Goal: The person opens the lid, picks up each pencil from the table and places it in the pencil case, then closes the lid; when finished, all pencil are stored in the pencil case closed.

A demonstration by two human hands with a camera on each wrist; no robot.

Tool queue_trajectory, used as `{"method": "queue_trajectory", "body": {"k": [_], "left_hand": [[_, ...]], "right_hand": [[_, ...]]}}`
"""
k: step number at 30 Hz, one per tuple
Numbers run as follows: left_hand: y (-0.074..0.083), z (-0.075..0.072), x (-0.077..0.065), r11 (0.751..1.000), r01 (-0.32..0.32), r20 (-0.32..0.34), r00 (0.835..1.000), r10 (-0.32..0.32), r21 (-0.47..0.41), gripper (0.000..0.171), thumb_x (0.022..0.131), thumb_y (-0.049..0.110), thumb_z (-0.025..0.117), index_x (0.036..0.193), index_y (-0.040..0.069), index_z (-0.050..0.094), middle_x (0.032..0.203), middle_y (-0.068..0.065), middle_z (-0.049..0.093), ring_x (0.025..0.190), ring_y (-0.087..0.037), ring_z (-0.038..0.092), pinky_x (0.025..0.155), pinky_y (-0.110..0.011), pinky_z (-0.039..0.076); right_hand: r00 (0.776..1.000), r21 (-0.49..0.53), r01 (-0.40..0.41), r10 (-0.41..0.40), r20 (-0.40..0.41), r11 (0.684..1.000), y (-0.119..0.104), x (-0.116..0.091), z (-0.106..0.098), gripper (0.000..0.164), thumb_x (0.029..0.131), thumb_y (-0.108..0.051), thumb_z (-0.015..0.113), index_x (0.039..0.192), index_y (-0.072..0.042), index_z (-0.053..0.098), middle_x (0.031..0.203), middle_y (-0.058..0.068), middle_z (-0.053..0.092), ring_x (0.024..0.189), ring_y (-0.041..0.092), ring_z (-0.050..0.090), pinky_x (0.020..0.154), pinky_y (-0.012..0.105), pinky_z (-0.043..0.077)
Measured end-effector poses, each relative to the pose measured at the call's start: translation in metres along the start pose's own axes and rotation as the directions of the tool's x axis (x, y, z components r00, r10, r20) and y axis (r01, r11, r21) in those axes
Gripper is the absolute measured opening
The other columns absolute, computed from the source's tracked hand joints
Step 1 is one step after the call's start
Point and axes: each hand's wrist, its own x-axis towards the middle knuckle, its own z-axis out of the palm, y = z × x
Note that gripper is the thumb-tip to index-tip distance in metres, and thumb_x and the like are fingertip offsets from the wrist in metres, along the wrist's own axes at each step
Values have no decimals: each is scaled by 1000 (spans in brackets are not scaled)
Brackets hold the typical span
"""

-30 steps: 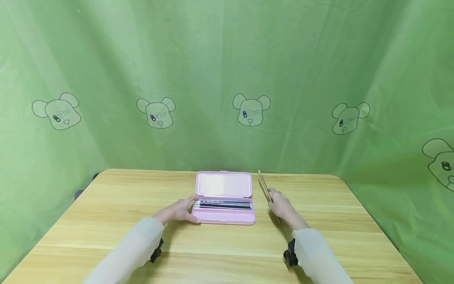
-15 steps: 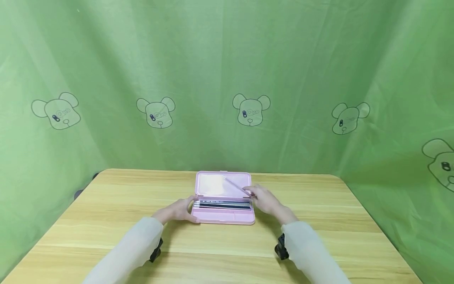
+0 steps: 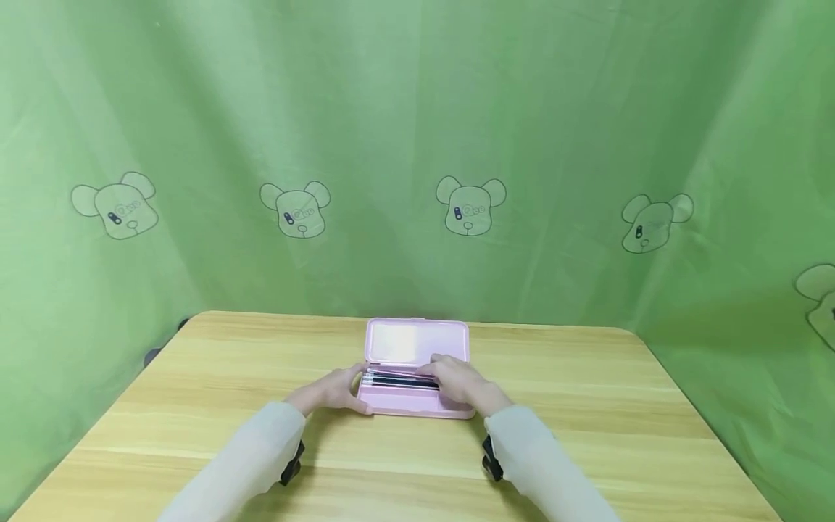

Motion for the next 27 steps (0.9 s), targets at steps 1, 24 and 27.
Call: {"method": "queue_trajectory", "body": {"k": [1, 24, 27], "left_hand": [[0, 0, 0, 1000, 1, 2, 1000, -1, -2, 94, 67, 31, 80, 140, 2, 29, 133, -26, 43, 124, -38, 40, 105, -48, 32], [-7, 2, 6, 1000, -6, 0, 1000, 6, 1, 94, 67, 32, 80, 140, 2, 29, 132, -26, 45, 123, -37, 42, 105, -47, 33], [-6, 2, 5, 1000, -11, 1, 1000, 11, 2, 93, 67, 32, 80, 140, 3, 29, 131, -26, 46, 122, -37, 43, 104, -47, 33]], "right_hand": [[1000, 0, -3, 3, -1, 1000, 0, 1, 1, 33, 82, 5, 54, 111, -7, 66, 80, 2, 56, 74, 15, 55, 70, 31, 51], [999, -36, -46, 46, 14, 998, -2, 10, 9, 26, 87, -8, 57, 111, -12, 66, 79, -3, 50, 70, 10, 49, 64, 26, 48], [999, -39, -37, 39, 37, 999, -7, 13, 9, 31, 89, -10, 56, 118, -16, 63, 82, -4, 49, 70, 9, 46, 64, 24, 47]]}}
